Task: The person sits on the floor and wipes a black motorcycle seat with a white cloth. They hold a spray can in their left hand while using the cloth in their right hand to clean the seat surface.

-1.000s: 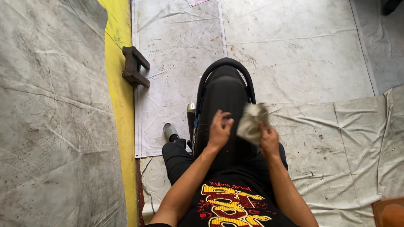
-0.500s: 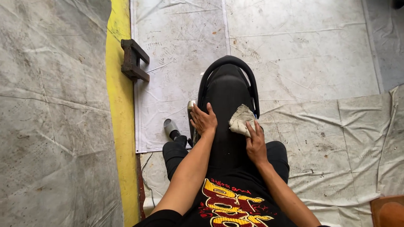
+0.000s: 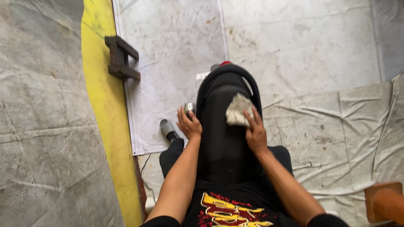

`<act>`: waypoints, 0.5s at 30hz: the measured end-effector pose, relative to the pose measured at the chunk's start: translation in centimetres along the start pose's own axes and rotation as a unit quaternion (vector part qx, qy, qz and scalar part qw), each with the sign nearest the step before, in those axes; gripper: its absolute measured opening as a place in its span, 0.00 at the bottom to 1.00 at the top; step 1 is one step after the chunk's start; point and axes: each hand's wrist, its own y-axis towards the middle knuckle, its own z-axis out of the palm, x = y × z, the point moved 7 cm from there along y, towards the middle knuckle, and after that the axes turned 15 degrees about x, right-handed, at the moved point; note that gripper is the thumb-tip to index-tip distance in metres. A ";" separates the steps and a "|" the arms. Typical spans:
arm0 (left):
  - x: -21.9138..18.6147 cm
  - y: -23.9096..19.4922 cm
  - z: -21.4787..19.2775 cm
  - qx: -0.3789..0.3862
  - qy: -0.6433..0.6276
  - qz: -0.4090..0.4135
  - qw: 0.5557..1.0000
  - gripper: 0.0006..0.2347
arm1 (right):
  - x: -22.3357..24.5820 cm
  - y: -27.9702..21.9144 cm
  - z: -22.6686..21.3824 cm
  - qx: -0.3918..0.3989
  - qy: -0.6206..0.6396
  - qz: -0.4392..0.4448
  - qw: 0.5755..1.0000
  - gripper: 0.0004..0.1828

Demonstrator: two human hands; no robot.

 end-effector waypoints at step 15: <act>-2.4 -0.4 -0.9 -0.035 -0.038 0.183 0.982 0.20 | 8.6 14.3 5.4 0.136 -0.263 -0.136 0.945 0.24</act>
